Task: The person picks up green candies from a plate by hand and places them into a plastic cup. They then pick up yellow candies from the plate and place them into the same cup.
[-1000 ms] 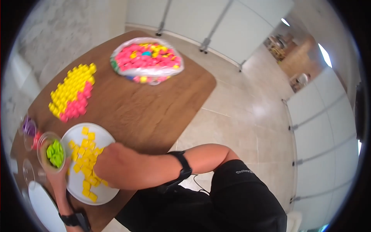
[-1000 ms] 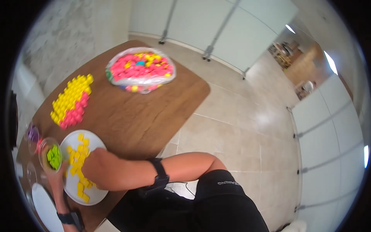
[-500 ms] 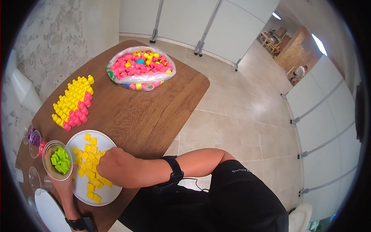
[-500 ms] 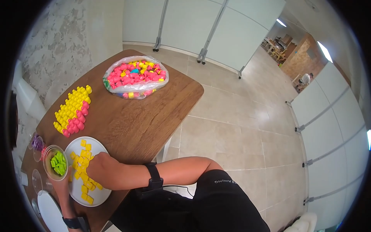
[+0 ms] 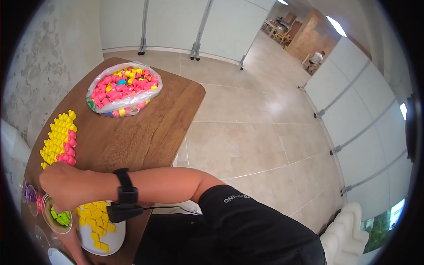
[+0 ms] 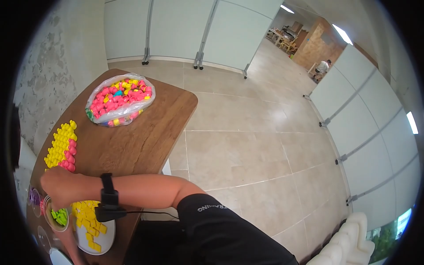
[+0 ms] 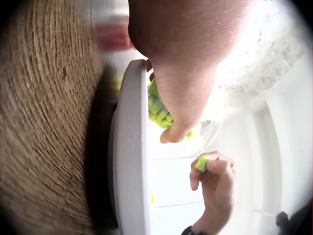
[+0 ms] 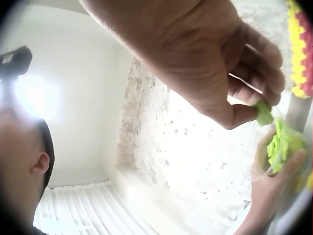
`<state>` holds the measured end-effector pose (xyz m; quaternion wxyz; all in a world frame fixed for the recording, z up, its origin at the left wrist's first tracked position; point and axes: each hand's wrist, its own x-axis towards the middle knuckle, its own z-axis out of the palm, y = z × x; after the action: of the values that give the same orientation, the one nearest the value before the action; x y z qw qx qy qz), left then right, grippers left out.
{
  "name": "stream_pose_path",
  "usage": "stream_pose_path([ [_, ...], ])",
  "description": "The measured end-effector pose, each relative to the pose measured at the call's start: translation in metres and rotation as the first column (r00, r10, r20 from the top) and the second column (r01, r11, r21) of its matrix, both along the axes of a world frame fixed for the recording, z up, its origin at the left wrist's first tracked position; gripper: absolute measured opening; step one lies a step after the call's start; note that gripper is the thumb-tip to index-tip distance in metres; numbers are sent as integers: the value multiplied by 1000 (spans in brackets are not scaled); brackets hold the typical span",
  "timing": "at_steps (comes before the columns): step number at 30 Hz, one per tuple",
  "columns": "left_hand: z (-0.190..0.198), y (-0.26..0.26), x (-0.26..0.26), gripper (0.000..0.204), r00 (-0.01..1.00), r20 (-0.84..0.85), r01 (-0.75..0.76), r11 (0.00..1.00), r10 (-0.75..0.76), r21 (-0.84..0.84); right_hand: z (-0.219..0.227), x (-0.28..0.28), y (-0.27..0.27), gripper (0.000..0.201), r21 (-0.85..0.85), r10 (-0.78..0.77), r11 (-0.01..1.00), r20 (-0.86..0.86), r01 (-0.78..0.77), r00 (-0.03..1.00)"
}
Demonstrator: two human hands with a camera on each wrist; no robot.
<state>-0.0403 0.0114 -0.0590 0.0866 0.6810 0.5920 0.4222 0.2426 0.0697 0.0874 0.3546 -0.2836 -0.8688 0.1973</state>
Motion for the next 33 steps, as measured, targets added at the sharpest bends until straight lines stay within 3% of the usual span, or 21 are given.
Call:
stream_pose_path([
  [1,0,0,1,99,1000,-3,0,1000,0,-3,1,-8,7,27,-76,31,996,-111,-39,993],
  [4,-2,-4,9,101,985,80,-148,988,152,-54,-13,-35,22,27,-86,45,994,-232,-67,972],
  [6,2,-11,12,103,996,41,-76,997,76,13,-23,-40,20,28,-181,43,977,-359,-115,932],
  [8,39,-28,44,104,993,26,-108,986,112,-126,-37,-41,20,26,-116,35,989,-397,-88,917],
  [9,35,-30,40,104,994,-14,-107,991,106,-87,-38,-34,18,25,-174,46,977,-380,-121,924],
  [10,54,-32,64,95,992,70,-97,991,103,-87,-35,-28,14,23,-177,65,972,-423,-153,904],
  [11,60,-33,71,89,995,73,-70,996,74,-54,-36,-20,11,20,-143,101,974,-429,-178,898],
  [12,68,-32,76,85,999,30,-18,999,17,46,-34,-19,6,17,1,106,993,-397,-115,912],
  [14,67,-32,70,83,1000,-6,7,998,-7,70,-21,-18,-9,11,-117,71,984,-433,-135,898],
  [15,70,-33,69,83,998,-14,-59,997,60,58,-15,-18,-16,12,-190,48,971,-442,-146,896],
  [17,64,-18,72,82,994,104,33,999,-30,-29,-19,-17,-13,12,-183,84,967,-431,-177,899],
  [21,59,-18,69,82,982,187,1,999,7,-44,-15,-14,-18,17,-185,70,972,-358,-144,931],
  [24,60,-20,71,83,991,132,9,1000,-6,-25,-20,-16,-15,17,-167,27,980,-406,-103,913],
  [28,58,-19,73,84,981,193,13,998,-2,-54,-28,-20,-14,19,-175,13,980,-411,-93,912],
  [33,56,-20,70,84,991,132,1,1000,0,-8,-40,-29,-16,20,-342,-25,926,-486,-163,874],
])
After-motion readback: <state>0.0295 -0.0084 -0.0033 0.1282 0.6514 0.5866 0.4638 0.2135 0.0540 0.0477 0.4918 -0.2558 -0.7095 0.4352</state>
